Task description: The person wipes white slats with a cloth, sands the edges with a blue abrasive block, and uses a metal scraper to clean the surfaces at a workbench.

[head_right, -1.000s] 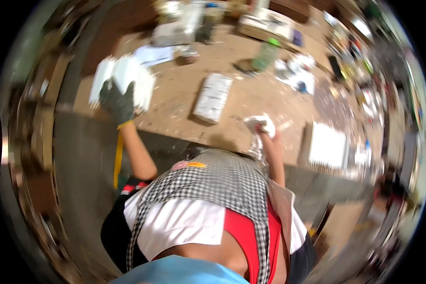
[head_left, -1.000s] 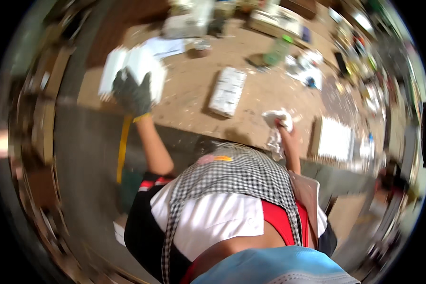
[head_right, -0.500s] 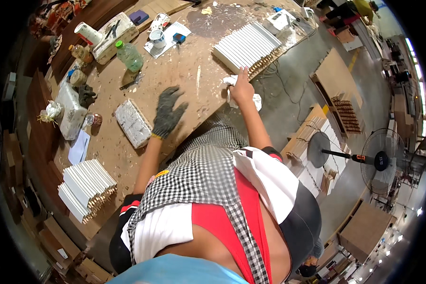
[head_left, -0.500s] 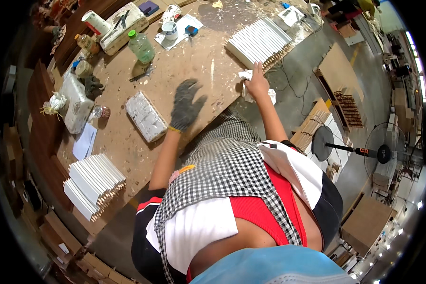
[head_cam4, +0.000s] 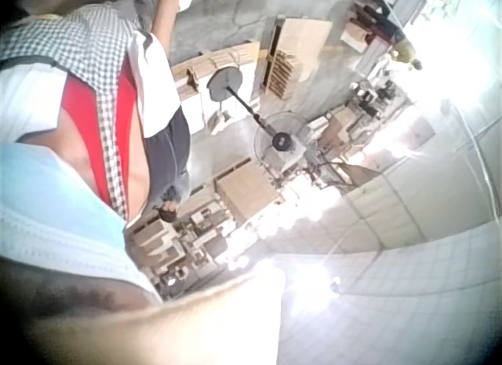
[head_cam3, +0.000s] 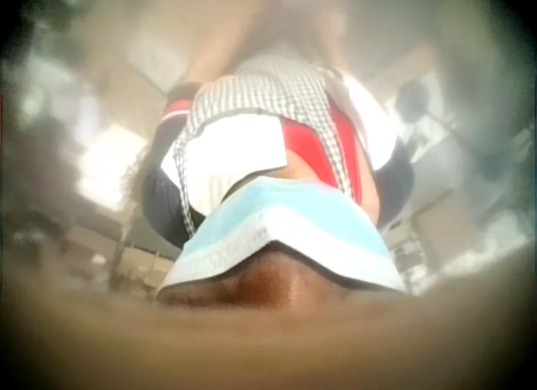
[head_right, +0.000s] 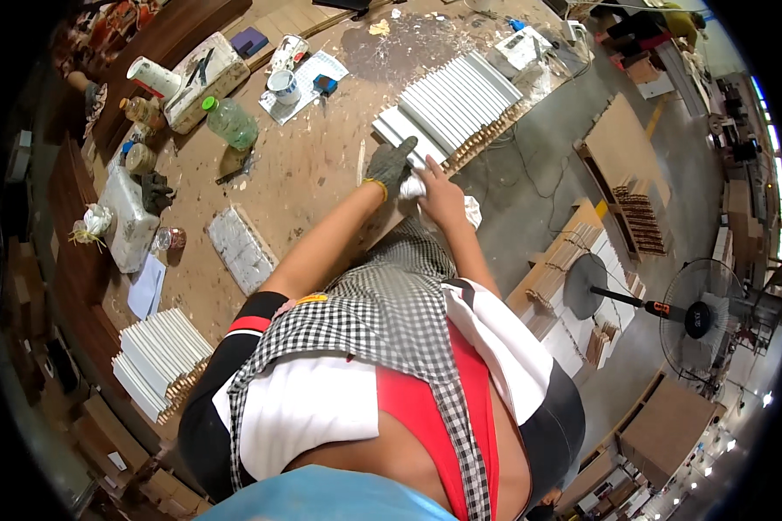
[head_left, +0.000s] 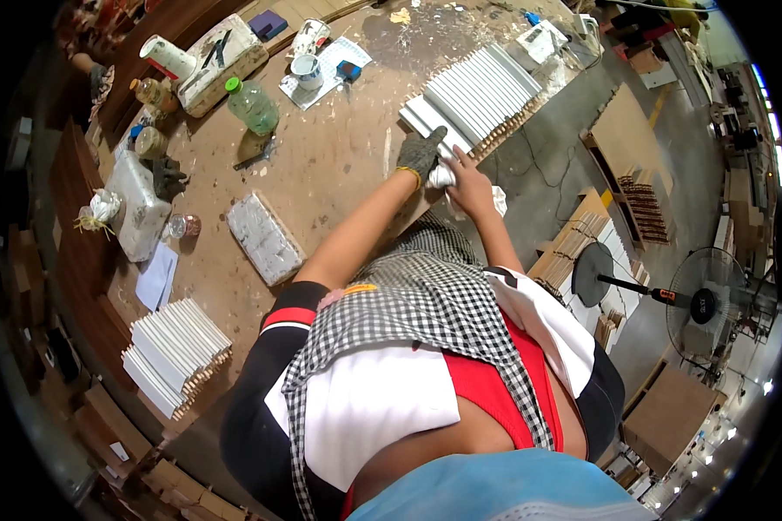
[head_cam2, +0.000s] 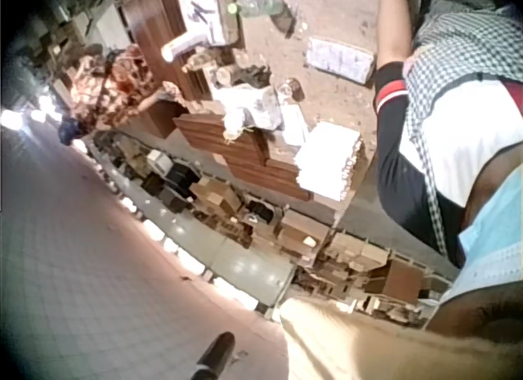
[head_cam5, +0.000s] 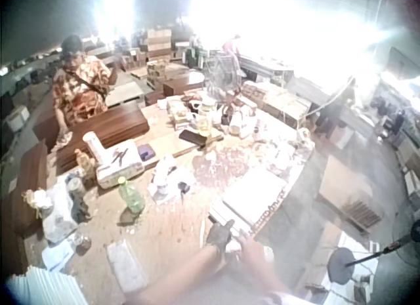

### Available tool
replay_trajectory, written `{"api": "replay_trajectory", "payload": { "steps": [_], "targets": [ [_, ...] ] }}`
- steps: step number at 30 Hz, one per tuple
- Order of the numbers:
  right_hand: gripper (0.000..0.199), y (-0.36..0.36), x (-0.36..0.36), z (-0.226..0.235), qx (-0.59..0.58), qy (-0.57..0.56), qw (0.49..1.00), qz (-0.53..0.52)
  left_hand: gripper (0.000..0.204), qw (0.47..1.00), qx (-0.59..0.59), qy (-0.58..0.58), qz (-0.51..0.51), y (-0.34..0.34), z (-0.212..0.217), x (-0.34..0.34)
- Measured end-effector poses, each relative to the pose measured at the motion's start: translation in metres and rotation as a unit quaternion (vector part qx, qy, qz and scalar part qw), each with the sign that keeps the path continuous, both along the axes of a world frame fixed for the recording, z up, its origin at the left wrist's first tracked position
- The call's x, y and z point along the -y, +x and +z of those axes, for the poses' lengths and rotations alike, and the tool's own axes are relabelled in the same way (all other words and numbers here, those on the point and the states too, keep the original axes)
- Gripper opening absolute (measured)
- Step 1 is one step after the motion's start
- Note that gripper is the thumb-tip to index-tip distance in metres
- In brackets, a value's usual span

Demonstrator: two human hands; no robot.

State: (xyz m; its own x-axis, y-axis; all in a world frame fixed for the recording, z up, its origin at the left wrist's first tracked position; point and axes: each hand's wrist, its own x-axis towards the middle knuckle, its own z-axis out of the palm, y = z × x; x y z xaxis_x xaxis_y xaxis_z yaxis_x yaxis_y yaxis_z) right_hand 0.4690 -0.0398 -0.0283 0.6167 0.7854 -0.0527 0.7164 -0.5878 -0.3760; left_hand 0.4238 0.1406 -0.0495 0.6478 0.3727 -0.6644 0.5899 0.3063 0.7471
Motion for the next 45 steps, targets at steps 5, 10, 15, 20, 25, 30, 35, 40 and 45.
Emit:
{"api": "replay_trajectory", "payload": {
  "steps": [5, 10, 15, 20, 25, 30, 35, 40, 45],
  "targets": [
    [0.059, -0.001, -0.003, 0.037, -0.095, -0.017, 0.995, 0.027, 0.085, 0.976, -0.052, 0.134, 0.165, 0.035, -0.037, -0.007],
    [0.053, 0.001, 0.0, 0.055, -0.19, 0.136, 0.971, -0.047, 0.059, 0.956, 0.147, -0.011, 0.255, 0.002, -0.019, -0.022],
    [0.048, 0.007, 0.002, 0.053, -0.302, 0.192, 0.924, -0.135, 0.05, 0.979, 0.109, 0.145, 0.099, -0.137, -0.012, -0.085],
    [0.04, 0.018, -0.027, 0.033, -0.435, 0.261, 0.851, -0.137, 0.065, 0.944, -0.042, 0.318, 0.075, -0.24, -0.032, -0.121],
    [0.046, 0.025, -0.065, 0.037, -0.454, 0.269, 0.844, -0.091, 0.073, 0.8, -0.157, 0.573, 0.078, -0.25, -0.039, -0.094],
    [0.056, -0.004, -0.143, 0.085, -0.376, 0.228, 0.898, 0.015, 0.101, 0.787, -0.191, 0.581, 0.08, -0.237, -0.029, -0.043],
    [0.061, -0.052, -0.274, 0.113, -0.274, 0.28, 0.896, 0.206, 0.088, 0.844, -0.162, 0.49, 0.146, -0.25, -0.012, -0.047],
    [0.055, -0.093, -0.416, 0.095, 0.041, 0.371, 0.877, 0.304, 0.081, 0.828, -0.095, 0.513, 0.207, -0.268, 0.046, -0.027],
    [0.064, -0.108, -0.465, 0.042, 0.092, 0.325, 0.854, 0.396, 0.084, 0.738, -0.217, 0.574, 0.282, -0.317, 0.027, -0.01]
  ]
}}
